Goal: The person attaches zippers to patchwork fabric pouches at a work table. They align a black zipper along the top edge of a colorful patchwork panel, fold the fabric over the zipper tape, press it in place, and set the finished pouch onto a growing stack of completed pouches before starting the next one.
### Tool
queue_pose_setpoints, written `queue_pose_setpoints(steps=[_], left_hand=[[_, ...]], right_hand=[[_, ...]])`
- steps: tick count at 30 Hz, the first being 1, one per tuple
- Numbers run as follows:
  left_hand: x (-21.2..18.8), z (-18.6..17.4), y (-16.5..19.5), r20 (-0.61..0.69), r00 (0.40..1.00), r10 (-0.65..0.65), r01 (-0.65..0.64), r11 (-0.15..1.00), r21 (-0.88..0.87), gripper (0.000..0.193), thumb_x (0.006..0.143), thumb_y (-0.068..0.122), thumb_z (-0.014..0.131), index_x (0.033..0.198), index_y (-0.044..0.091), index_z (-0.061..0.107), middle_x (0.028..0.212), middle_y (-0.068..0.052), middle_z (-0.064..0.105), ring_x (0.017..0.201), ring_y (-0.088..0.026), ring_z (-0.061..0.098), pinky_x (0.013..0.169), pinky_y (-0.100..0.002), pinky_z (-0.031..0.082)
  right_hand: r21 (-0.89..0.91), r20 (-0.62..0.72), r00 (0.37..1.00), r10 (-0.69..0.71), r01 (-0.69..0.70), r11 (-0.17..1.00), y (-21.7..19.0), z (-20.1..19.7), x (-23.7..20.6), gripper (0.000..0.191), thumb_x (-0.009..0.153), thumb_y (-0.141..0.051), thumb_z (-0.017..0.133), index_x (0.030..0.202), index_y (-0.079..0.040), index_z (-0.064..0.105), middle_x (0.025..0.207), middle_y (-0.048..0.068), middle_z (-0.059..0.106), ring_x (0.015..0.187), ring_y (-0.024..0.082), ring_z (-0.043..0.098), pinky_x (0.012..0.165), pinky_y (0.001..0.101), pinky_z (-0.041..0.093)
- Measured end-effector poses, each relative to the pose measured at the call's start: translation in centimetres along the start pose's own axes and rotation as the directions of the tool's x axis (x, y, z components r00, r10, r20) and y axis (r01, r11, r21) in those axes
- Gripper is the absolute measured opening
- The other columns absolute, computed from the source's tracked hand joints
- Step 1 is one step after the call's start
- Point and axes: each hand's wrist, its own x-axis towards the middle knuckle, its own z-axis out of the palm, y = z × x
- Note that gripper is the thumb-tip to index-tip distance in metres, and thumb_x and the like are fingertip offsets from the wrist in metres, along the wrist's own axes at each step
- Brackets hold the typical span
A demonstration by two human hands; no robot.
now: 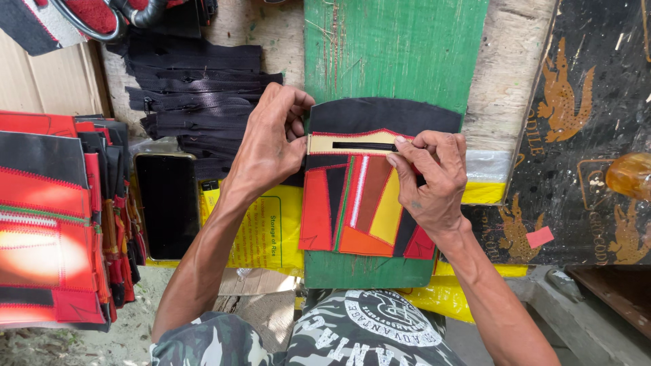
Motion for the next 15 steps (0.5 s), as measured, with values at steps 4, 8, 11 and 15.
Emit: queue_pose_setpoints(steps=[4,8,11,15], left_hand=[[0.0,-0.1,-0.2,-0.005,1.000,0.006,-0.006,1.000,0.017,0.038,0.082,0.000,0.081,0.114,0.000,0.060,0.101,-0.006,0.051,0.080,-0.012,0.054,0.073,-0.028,0.053],[0.0,-0.1,-0.5,0.002,1.000,-0.001,0.001,1.000,0.002,0.037,0.081,-0.002,0.079,0.114,0.000,0.060,0.101,-0.006,0.052,0.081,-0.012,0.055,0.073,-0.028,0.053],[0.1,-0.2,-0.6,0.005,1.000,0.002,-0.001,1.000,-0.007,0.037,0.080,-0.006,0.075,0.114,0.000,0.060,0.102,-0.006,0.052,0.081,-0.012,0.055,0.073,-0.028,0.053],[0.2,-0.3,-0.8,0.007,1.000,0.001,-0.001,1.000,-0.025,0.039,0.079,-0.005,0.078,0.113,0.001,0.060,0.101,-0.006,0.051,0.080,-0.012,0.055,0.072,-0.028,0.053]], right_hand=[[-0.023,0.030,0.999,-0.031,0.031,0.999,-0.2,0.0,0.1,0.029,0.090,-0.005,0.085,0.117,-0.007,0.076,0.103,0.008,0.059,0.090,0.024,0.053,0.086,0.0391,0.043],[-0.043,0.055,0.997,-0.047,0.049,0.998,-0.6,-0.1,0.6,0.031,0.090,-0.005,0.083,0.120,-0.013,0.078,0.102,0.007,0.058,0.090,0.024,0.050,0.085,0.0388,0.041],[-0.063,0.093,0.995,-0.028,0.034,0.997,-1.2,-0.4,1.1,0.031,0.090,-0.005,0.083,0.119,-0.012,0.078,0.103,0.008,0.058,0.090,0.024,0.050,0.085,0.0396,0.042],[-0.159,0.130,0.991,-0.016,0.037,0.987,-2.2,-0.3,1.4,0.027,0.088,-0.005,0.082,0.115,-0.006,0.076,0.108,0.010,0.061,0.099,0.029,0.054,0.091,0.0407,0.044]])
